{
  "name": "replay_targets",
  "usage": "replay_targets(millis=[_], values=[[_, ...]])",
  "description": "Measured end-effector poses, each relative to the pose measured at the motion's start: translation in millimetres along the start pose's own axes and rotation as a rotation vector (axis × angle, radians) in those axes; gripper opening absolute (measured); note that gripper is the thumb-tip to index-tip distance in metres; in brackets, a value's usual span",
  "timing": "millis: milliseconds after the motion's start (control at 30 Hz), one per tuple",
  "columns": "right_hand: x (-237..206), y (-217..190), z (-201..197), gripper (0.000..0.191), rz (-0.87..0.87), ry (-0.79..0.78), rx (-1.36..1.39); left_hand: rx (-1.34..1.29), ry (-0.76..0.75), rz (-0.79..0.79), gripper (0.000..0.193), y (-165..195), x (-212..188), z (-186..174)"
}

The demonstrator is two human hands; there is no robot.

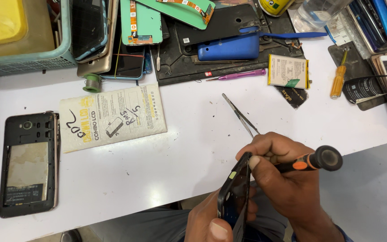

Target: The person uses tweezers and a screwdriver to remove adhesive residue from the inside of a mobile phone back cover. They scrape along the edges and corners, then rotate the cover to continue cleaning different sections.

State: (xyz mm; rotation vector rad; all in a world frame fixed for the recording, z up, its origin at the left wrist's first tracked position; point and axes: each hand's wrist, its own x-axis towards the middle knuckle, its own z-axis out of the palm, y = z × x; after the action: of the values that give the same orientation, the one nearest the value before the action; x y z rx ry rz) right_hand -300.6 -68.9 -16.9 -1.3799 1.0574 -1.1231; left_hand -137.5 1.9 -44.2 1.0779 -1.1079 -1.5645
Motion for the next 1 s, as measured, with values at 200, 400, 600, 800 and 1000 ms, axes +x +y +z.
replay_targets(millis=[200,400,600,800,1000], values=[[1.9,-3.1,4.5,0.017,0.020,0.000,0.025,-0.185,0.030,-0.059,0.117,-3.8,-1.0,2.0],[15.8,-23.8,11.1,0.014,-0.009,0.025,-0.316,-0.094,0.119,0.007,0.103,-4.1,0.3,-4.5],[14.6,-30.3,20.8,0.010,-0.112,0.102,-0.700,0.342,0.168,0.168,0.097,1.4,4.6,-4.8],[13.6,-17.9,10.3,0.009,0.076,0.084,-0.520,0.499,0.125,0.094,0.100,-0.4,5.6,-5.0],[10.7,-15.5,15.4,0.008,0.200,0.158,-0.318,0.497,0.146,0.150,0.099,-3.0,4.5,-3.7]])
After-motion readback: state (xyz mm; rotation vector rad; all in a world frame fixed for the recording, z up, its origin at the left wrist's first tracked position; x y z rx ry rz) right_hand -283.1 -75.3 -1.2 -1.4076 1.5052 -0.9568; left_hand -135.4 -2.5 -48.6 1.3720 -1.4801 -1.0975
